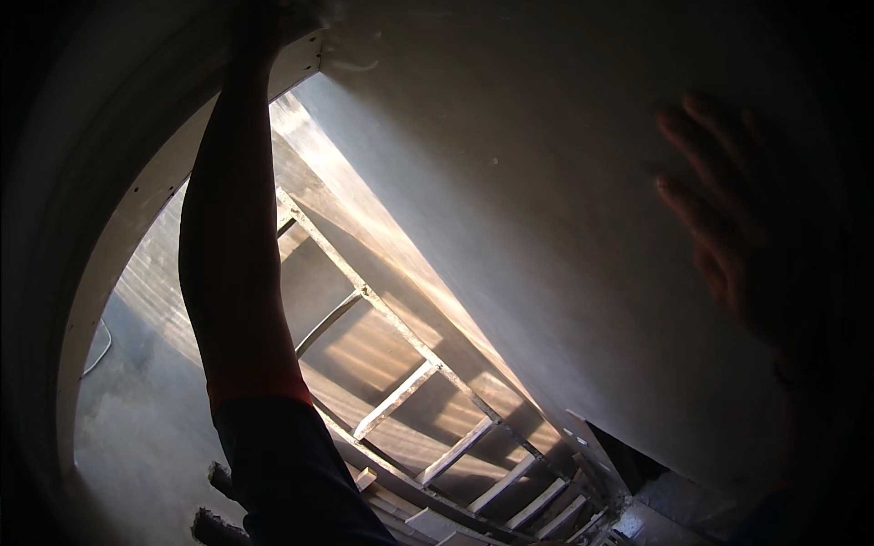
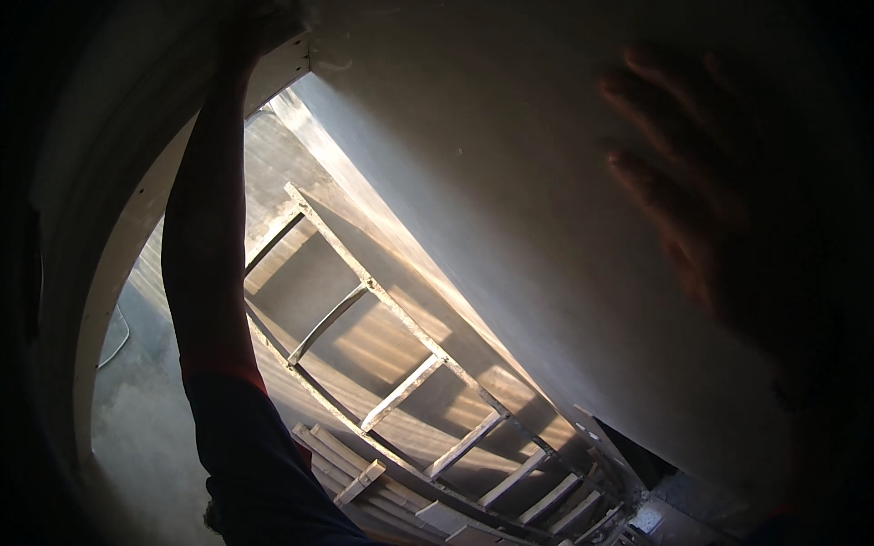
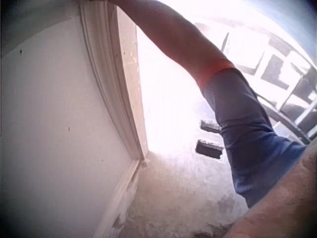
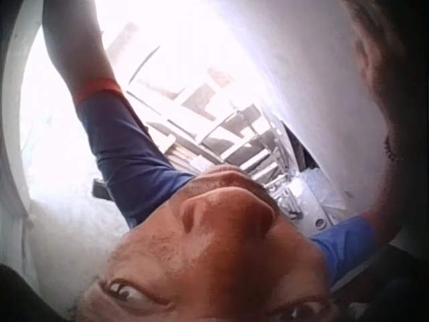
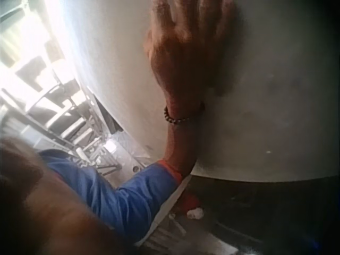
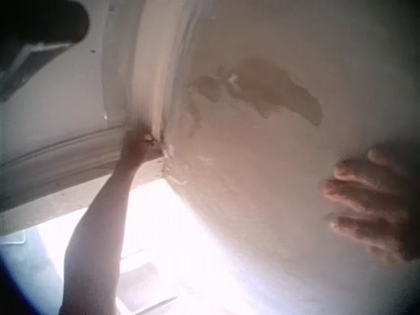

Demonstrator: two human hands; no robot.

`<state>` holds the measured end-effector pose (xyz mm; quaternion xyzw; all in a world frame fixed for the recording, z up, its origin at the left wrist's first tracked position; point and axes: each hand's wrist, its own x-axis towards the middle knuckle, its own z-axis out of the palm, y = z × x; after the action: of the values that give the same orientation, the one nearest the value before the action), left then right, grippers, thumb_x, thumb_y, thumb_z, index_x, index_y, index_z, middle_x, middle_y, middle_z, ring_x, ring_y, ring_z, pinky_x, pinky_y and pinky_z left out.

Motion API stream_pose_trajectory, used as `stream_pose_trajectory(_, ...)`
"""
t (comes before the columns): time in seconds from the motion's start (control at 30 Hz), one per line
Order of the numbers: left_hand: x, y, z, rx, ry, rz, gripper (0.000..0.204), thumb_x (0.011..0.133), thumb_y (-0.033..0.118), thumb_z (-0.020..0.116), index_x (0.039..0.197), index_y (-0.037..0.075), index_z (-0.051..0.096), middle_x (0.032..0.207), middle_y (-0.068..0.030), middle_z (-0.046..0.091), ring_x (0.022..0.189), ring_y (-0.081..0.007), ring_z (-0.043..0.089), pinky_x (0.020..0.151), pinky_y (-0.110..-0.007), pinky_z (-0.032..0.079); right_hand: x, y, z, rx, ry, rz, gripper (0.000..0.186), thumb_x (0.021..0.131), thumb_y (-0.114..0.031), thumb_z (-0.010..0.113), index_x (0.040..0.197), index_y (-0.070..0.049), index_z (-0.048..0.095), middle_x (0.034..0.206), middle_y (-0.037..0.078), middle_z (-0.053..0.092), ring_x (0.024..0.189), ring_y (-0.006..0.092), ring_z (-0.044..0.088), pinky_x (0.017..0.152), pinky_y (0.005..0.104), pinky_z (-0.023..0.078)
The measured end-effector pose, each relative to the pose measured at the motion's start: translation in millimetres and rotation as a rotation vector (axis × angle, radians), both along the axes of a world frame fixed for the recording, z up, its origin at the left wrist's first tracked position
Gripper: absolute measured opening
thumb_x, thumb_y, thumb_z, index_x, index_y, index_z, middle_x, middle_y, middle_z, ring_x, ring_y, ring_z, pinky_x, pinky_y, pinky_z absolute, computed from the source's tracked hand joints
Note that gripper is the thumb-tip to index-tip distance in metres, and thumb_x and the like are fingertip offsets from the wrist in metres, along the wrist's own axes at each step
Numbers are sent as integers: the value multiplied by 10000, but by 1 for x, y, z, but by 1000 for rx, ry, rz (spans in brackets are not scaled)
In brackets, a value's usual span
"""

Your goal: The person applies white material from a bucket onto wall and ceiling joints using a brush and a putty knife.

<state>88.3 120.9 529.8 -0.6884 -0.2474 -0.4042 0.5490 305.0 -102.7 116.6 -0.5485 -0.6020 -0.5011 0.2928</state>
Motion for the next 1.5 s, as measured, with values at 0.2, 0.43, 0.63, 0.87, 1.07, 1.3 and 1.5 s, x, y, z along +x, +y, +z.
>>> stream_pose_trajectory(0.2, -48, -17, -5, 27, 70, 62, 79, 905, 75, 642, 901, 12, 690, 865, -124, 716, 803, -205, 677, 789, -365, 544, 2, 14, 2, 13, -30, 76, 334, 751, -32, 660, 1085, -25, 650, 1441, 172, 483, 1388, 352, 395, 1146, 516, 298)
stream_pose_trajectory(0.43, -156, -23, 86, -345, 218, -147, 287, 903, 306, 658, 1071, 80, 714, 985, -124, 711, 937, -282, 678, 842, -387, 512, 10, 20, -5, 88, -45, 105, 348, 748, -32, 661, 1096, -26, 648, 1435, 174, 488, 1390, 352, 392, 1147, 511, 295)
stream_pose_trajectory(0.63, -142, -56, 44, -93, 448, -61, 303, 928, 333, 629, 1097, 91, 698, 956, -96, 712, 907, -273, 681, 835, -363, 520, 3, 21, 2, 82, -44, 117, 314, 754, -31, 661, 1068, -25, 657, 1424, 157, 505, 1383, 339, 405, 1137, 500, 316)
stream_pose_trajectory(0.87, -43, -37, -13, 43, 0, 189, 125, 894, 148, 683, 928, 32, 716, 852, -103, 714, 794, -198, 657, 769, -377, 523, 4, 11, 2, 35, -25, 62, 306, 758, -47, 673, 1063, -39, 664, 1409, 147, 521, 1369, 334, 424, 1124, 495, 335)
stream_pose_trajectory(1.07, -27, -18, -4, 34, -24, 89, 127, 869, 188, 718, 875, 62, 731, 849, -81, 719, 769, -190, 658, 774, -360, 521, 3, 6, 0, 34, -16, 27, 300, 760, -63, 684, 1059, -47, 668, 1403, 136, 530, 1362, 328, 434, 1121, 494, 339)
stream_pose_trajectory(1.3, -22, -7, -5, 108, -1, -1, 86, 855, 163, 730, 867, 78, 736, 808, -67, 729, 727, -183, 674, 805, -368, 518, 4, 9, 0, 57, -23, 41, 288, 763, -69, 690, 1050, -49, 676, 1396, 118, 540, 1365, 320, 433, 1124, 496, 338)
stream_pose_trajectory(1.5, -41, 2, 21, 252, 143, 171, 169, 876, 212, 705, 960, 66, 715, 905, -78, 716, 818, -191, 666, 880, -387, 486, 3, 5, -4, 76, -14, 48, 314, 758, -62, 687, 1071, -46, 673, 1418, 127, 519, 1376, 325, 418, 1138, 498, 321)
